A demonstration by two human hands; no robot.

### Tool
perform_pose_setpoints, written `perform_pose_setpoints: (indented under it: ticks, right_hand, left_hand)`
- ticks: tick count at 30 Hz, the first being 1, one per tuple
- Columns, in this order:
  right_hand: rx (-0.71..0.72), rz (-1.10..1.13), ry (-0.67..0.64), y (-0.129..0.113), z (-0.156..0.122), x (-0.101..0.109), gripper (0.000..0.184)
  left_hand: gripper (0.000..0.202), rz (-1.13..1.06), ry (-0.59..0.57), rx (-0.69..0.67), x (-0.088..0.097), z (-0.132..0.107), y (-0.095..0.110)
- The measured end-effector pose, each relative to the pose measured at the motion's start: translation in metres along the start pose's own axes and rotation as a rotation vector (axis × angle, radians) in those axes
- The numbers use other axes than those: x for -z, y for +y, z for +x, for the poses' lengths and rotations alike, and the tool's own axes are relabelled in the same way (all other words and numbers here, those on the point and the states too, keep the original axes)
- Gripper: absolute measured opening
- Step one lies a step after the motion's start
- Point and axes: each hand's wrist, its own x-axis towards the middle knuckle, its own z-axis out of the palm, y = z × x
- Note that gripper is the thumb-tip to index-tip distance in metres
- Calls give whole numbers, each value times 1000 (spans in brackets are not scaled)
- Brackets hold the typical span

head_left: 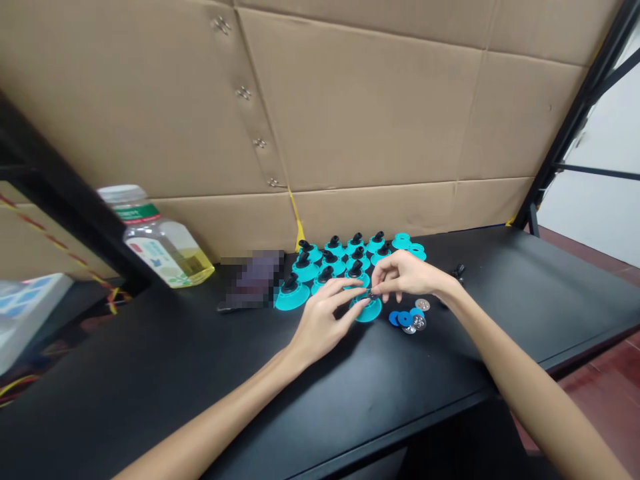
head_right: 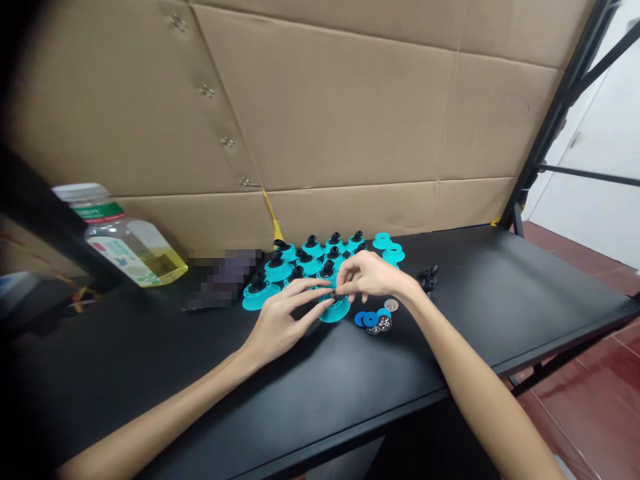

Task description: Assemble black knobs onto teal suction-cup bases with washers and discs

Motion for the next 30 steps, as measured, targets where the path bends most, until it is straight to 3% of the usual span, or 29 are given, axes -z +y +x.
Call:
perform_pose_setpoints:
  ticks: [4, 8, 18, 24, 27, 30]
  right_hand:
    - [83, -67, 62, 1, 5, -8, 16]
    - [111, -110, 104, 5, 6, -9, 24]
    - [42, 64, 18, 8, 8, -12, 36]
    - [70, 30, 74, 8, 7, -10, 31]
    - [57, -90, 91, 5, 6, -11, 25]
    - [55, -257, 126, 1, 5, -14, 19]
  left_hand:
    - [19, -17, 71, -29, 0, 1, 0]
    - [21, 12, 118, 14, 0, 1, 1]
    - [23, 136, 131, 23, 2, 3, -2]
    - [30, 72, 16, 127, 4, -1, -5]
    - [49, 78, -86, 188, 5, -4, -6]
    - [53, 105, -153, 219, 4, -6, -8]
